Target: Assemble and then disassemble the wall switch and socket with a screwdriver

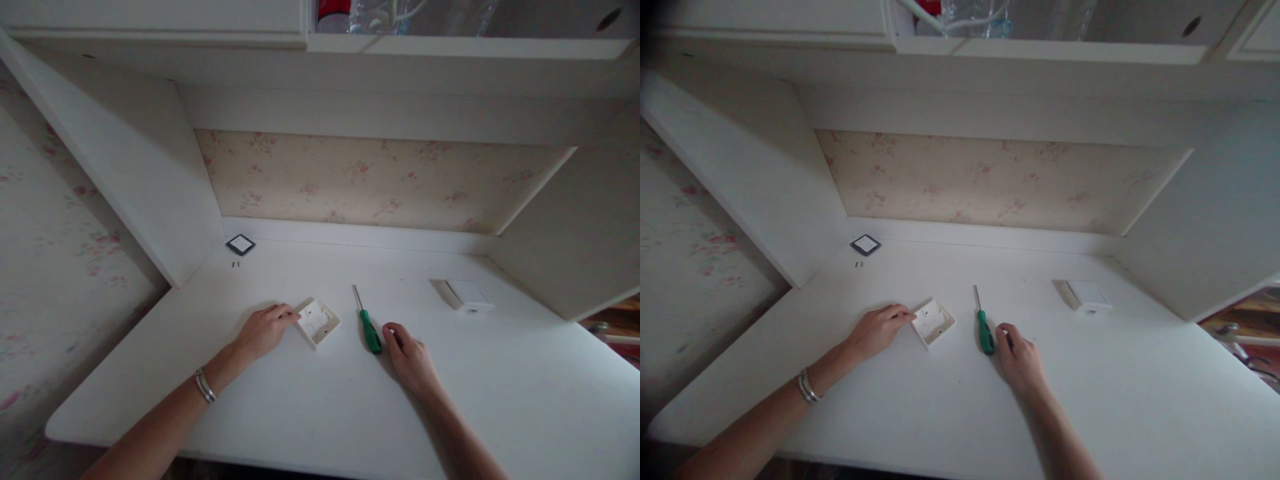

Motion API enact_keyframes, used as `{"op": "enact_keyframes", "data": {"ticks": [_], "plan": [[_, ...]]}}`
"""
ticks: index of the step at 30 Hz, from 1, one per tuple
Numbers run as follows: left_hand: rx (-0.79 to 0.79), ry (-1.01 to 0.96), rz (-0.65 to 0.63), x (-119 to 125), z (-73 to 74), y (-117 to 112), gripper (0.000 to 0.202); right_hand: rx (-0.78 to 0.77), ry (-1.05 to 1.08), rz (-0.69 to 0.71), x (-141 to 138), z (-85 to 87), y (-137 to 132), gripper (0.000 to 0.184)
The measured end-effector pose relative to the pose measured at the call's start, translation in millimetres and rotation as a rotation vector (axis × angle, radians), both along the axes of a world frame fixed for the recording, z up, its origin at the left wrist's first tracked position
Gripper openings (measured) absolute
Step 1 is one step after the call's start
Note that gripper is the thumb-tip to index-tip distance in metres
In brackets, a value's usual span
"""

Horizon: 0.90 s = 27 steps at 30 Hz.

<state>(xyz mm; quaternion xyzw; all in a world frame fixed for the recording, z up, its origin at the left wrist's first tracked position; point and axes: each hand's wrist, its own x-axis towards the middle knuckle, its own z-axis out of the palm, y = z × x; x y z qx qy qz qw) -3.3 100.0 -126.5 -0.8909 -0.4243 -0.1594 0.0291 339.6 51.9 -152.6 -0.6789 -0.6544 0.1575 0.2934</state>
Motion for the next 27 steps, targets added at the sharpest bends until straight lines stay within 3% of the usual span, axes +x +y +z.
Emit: {"op": "enact_keyframes", "data": {"ticks": [3, 6, 11, 18, 22, 27], "plan": [[0.000, -0.102, 0.116, 0, 8.7, 0, 0.044, -0.002, 0.000, -0.007, 0, 0.6, 0, 0.041], [-0.034, -0.226, 0.227, 11, 11.9, -16, 0.029, -0.002, -0.001, -0.004, -1, 2.2, -1, 0.040], [-0.177, -0.379, 0.330, 24, -0.2, -34, 0.032, -0.008, -0.005, 0.006, -1, 2.5, -1, 0.041], [-0.332, -0.628, 0.307, 32, -15.7, 4, 0.026, -0.036, 0.021, 0.020, 0, 1.5, -1, 0.041], [-0.331, -0.592, 0.239, 46, -14.0, 28, 0.020, -0.040, 0.024, -0.004, 1, 1.4, -2, 0.042], [-0.270, -0.564, 0.185, 56, -12.2, 42, 0.022, -0.033, 0.036, 0.002, 1, 3.3, -1, 0.045]]}}
